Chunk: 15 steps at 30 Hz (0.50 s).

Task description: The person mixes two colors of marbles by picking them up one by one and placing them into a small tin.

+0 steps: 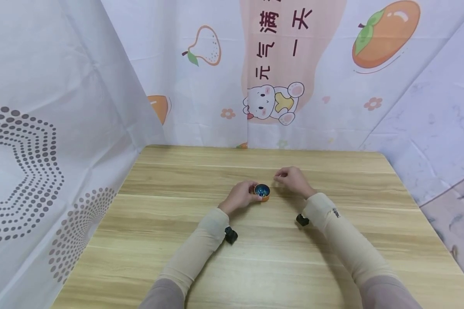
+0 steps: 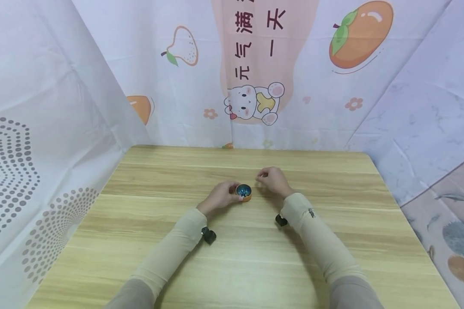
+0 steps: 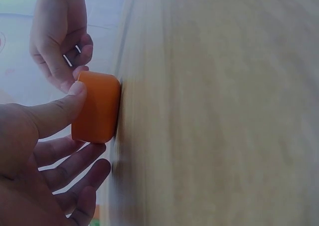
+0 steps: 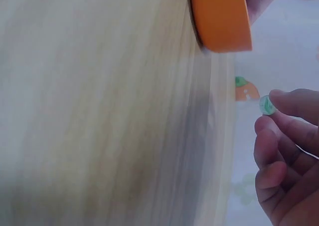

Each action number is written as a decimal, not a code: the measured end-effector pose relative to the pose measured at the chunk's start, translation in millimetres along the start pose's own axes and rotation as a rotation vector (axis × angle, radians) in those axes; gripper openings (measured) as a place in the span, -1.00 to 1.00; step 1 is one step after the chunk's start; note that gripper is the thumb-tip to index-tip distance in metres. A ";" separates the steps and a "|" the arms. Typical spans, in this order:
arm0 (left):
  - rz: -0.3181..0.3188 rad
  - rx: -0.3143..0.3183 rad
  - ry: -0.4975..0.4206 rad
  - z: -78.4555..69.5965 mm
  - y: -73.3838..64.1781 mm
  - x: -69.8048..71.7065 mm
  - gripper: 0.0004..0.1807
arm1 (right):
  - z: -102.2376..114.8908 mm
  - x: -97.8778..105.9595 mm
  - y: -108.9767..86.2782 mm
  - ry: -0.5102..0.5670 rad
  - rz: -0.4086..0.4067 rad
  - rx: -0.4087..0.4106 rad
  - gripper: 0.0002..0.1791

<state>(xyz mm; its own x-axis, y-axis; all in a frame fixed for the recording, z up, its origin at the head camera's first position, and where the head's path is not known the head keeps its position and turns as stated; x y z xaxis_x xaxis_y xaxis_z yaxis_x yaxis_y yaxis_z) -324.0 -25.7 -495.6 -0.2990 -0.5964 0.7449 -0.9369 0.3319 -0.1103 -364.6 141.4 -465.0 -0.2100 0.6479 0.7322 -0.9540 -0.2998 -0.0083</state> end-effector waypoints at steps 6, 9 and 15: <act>-0.003 -0.007 -0.021 -1.6 -1.2 1.4 -0.47 | 8.5 -3.2 -1.5 0.023 0.016 0.023 -0.81; -0.002 -0.012 -0.029 -2.0 -1.3 1.6 -0.48 | 12.6 -4.4 -3.0 0.018 0.016 0.043 -0.82; 0.008 -0.005 -0.025 -2.0 -1.7 1.0 -0.47 | 16.7 -8.7 -6.0 0.005 0.032 0.049 -0.81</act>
<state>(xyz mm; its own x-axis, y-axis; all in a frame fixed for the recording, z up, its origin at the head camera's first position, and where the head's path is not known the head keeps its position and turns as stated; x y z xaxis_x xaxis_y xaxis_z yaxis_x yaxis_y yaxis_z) -322.4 -25.4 -493.4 -0.3112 -0.6120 0.7271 -0.9334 0.3408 -0.1127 -353.4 125.8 -459.9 -0.2417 0.6409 0.7286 -0.9352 -0.3542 0.0013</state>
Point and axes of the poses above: each hand's wrist, its own y-axis towards the middle knuckle, its own x-axis out of the back of the hand, z = x × y, the point moved 8 cm from there along y, towards the middle knuckle, and after that the axes turned 1 degree about y, right-handed, at the moved point
